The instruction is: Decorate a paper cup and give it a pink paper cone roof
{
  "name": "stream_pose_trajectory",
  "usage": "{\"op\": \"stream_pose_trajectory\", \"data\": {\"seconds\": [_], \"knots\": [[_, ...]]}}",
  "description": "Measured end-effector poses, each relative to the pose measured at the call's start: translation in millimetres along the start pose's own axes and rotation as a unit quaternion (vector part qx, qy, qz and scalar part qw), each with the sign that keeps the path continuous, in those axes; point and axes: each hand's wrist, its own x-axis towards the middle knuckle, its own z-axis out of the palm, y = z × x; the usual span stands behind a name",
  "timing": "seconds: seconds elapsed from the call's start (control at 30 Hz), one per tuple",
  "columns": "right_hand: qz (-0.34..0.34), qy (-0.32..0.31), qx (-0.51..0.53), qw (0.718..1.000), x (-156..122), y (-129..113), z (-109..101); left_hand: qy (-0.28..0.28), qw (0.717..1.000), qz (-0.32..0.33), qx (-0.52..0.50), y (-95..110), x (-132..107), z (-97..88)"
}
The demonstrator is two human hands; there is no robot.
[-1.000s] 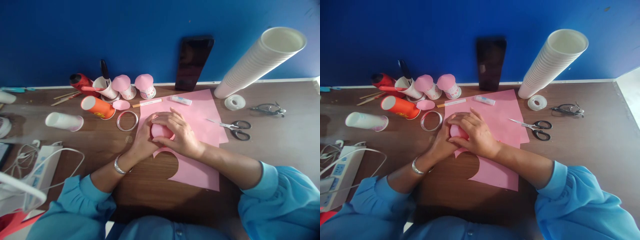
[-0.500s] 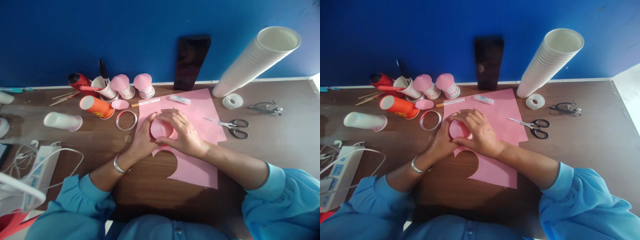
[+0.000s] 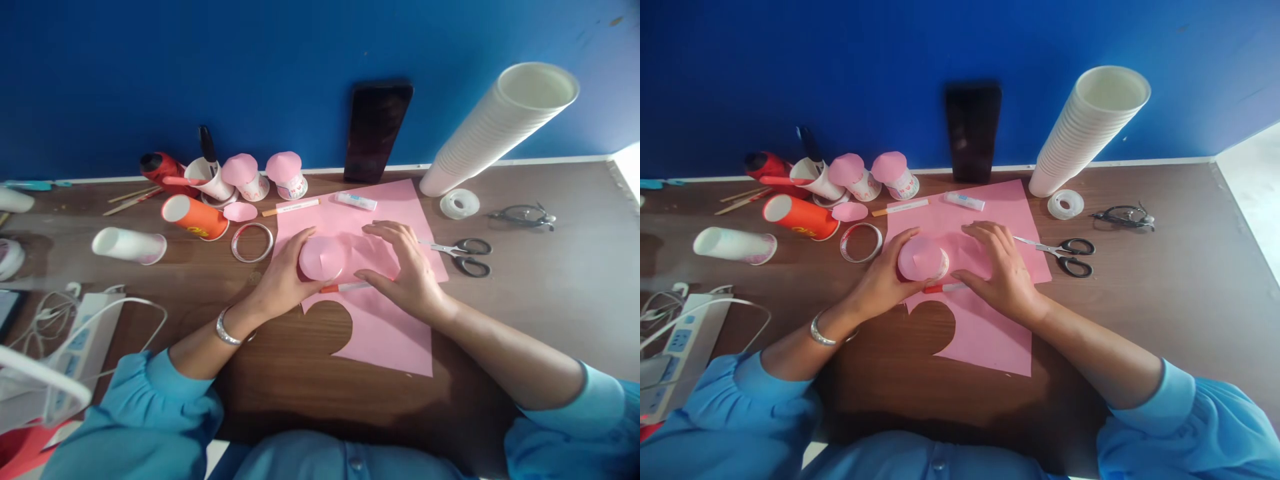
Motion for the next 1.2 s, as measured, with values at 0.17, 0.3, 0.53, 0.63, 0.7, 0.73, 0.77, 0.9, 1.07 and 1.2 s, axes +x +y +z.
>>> {"op": "stream_pose_trajectory", "data": {"seconds": [0.17, 0.3, 0.53, 0.63, 0.7, 0.73, 0.77, 0.9, 1.07, 1.2], "knots": [[-0.028, -0.003, 0.028, 0.999, 9, -12, 10, -0.001, 0.999, -0.036, 0.001, 4, 3, 2.9], [-0.078, -0.049, 0.052, 0.994, 25, -23, 25, 0.005, 1.0, -0.029, 0.0, 7, 5, 4.2], [-0.07, -0.073, 0.062, 0.993, 35, -25, 36, 0.005, 1.0, -0.012, -0.007, -2, 5, 6.9], [-0.061, -0.054, 0.072, 0.994, 31, -26, 23, 0.014, 1.0, -0.009, -0.015, -5, 3, 7.5], [-0.048, -0.026, 0.063, 0.996, 26, -23, 11, 0.037, 0.999, -0.02, -0.016, -5, 2, 4.0], [-0.035, -0.014, 0.054, 0.998, 24, -20, 5, 0.05, 0.998, -0.024, -0.019, -4, 3, 0.7], [-0.02, -0.005, 0.043, 0.999, 20, -16, 0, 0.063, 0.997, -0.022, -0.026, -3, 5, -3.3], [0.049, -0.01, 0.006, 0.999, 6, 3, -9, 0.126, 0.99, 0.009, -0.054, 3, 30, -21.3], [0.04, -0.012, 0.009, 0.999, -3, 14, -2, 0.196, 0.976, 0.077, -0.057, 11, 80, -23.1], [-0.007, 0.0, -0.012, 1.0, -1, 15, -2, 0.217, 0.975, 0.047, -0.029, 7, 103, -8.8]]}}
